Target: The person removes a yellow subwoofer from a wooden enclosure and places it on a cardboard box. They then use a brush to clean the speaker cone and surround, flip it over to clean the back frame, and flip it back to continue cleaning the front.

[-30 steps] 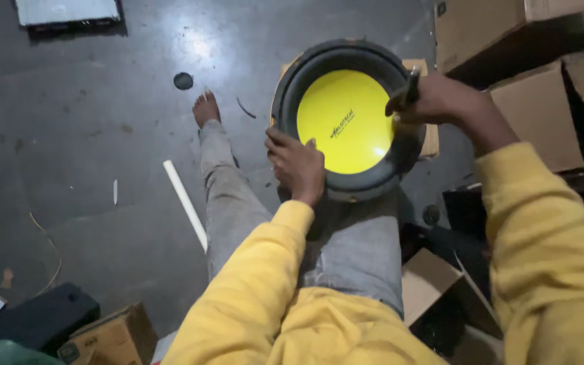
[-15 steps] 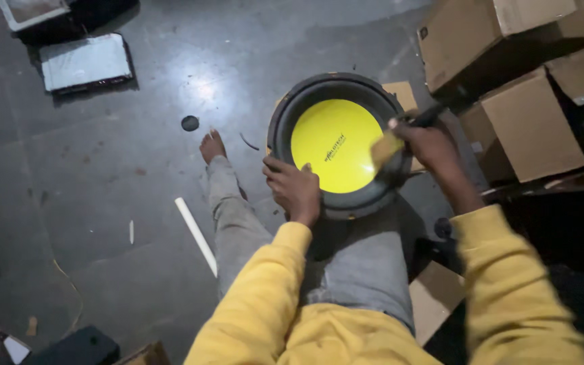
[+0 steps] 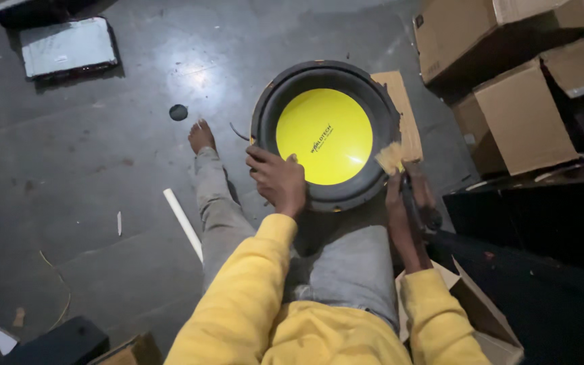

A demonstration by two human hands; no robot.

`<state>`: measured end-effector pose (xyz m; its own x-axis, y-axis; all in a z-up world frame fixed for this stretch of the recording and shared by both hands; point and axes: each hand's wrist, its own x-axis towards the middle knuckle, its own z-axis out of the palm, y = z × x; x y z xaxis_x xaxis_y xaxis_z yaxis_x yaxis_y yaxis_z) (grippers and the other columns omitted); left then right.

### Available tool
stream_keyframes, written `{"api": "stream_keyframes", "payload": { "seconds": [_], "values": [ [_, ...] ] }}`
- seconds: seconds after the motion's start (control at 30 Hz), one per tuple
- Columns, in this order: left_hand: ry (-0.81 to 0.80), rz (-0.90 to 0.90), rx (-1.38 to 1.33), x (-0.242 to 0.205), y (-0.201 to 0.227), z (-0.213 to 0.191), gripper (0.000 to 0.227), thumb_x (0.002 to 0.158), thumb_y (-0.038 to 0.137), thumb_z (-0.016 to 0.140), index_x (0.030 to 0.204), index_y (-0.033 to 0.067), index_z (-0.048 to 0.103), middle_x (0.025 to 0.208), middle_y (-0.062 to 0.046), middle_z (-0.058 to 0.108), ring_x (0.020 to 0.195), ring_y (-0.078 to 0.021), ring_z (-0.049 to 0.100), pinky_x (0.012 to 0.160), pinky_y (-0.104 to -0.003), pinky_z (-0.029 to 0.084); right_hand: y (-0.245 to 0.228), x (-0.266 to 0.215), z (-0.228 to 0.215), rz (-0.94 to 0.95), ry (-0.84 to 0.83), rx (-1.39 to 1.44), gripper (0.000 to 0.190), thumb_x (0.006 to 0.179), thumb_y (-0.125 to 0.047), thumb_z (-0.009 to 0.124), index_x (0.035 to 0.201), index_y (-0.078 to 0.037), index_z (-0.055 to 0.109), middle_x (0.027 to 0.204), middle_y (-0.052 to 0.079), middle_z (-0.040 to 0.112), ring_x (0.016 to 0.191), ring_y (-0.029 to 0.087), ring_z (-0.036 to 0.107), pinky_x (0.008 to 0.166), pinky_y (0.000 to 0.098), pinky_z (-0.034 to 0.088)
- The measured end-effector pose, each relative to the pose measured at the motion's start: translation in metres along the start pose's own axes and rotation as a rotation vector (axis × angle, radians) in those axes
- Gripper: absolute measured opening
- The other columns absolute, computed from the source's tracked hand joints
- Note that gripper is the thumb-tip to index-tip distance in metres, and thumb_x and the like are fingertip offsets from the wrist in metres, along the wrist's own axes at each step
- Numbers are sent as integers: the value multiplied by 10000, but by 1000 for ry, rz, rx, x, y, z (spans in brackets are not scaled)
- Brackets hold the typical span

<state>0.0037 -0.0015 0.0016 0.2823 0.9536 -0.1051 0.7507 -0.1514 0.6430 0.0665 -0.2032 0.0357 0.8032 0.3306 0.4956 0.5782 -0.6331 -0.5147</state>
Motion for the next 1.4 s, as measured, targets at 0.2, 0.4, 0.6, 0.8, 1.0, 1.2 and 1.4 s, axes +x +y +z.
{"api": "stream_keyframes", "payload": {
  "seconds": [0.2,0.4,0.6,0.8,1.0,1.2,1.4],
  "values": [
    [-42,-141,-48,9,12,-3,961,778,254,848,1487,-8,255,1438,-238,435,1139,-496,599,887,-562,516,22,35,25,-129,-5,80,260,1037,-4,674,1295,13,646,1168,226,705,1058,357,737,840,383,610],
    [-68,-237,-82,15,17,-5,956,754,239,857,1476,46,261,1422,-217,461,1087,-506,634,892,-562,522,55,70,62,-130,30,167,296,1001,8,700,1292,-18,650,1190,222,727,1094,359,735,909,424,588],
    [-22,-185,-44,9,8,4,976,739,240,864,1473,40,252,1372,-236,486,1091,-494,642,913,-548,530,83,134,50,185,-42,551,260,1010,-116,760,1248,-92,658,1266,124,700,1159,225,715,973,433,591],
    [-13,-130,-50,14,7,3,979,748,259,852,1465,13,232,1379,-270,456,1071,-516,629,892,-556,530,87,118,10,212,-121,487,233,1037,-106,766,1246,-68,668,1180,89,722,1070,175,708,874,289,587],
    [-41,-127,-41,10,7,-2,950,785,280,818,1475,-1,228,1344,-271,462,1098,-515,618,894,-566,526,61,51,17,240,-188,661,235,1011,-50,691,1246,-39,669,1056,70,694,900,122,666,740,275,577],
    [-15,-94,22,6,8,-2,949,825,338,814,1471,-49,236,1318,-280,463,1100,-505,611,872,-551,538,51,60,30,50,-95,386,252,1015,-7,698,1267,6,691,1095,112,718,947,129,668,775,289,556],
    [7,-88,79,7,12,-1,953,831,349,804,1482,-65,244,1271,-285,491,1105,-482,612,855,-536,556,49,119,74,41,-204,469,242,1018,-51,696,1257,-18,672,1128,85,725,1020,132,699,886,289,569]
  ]
}}
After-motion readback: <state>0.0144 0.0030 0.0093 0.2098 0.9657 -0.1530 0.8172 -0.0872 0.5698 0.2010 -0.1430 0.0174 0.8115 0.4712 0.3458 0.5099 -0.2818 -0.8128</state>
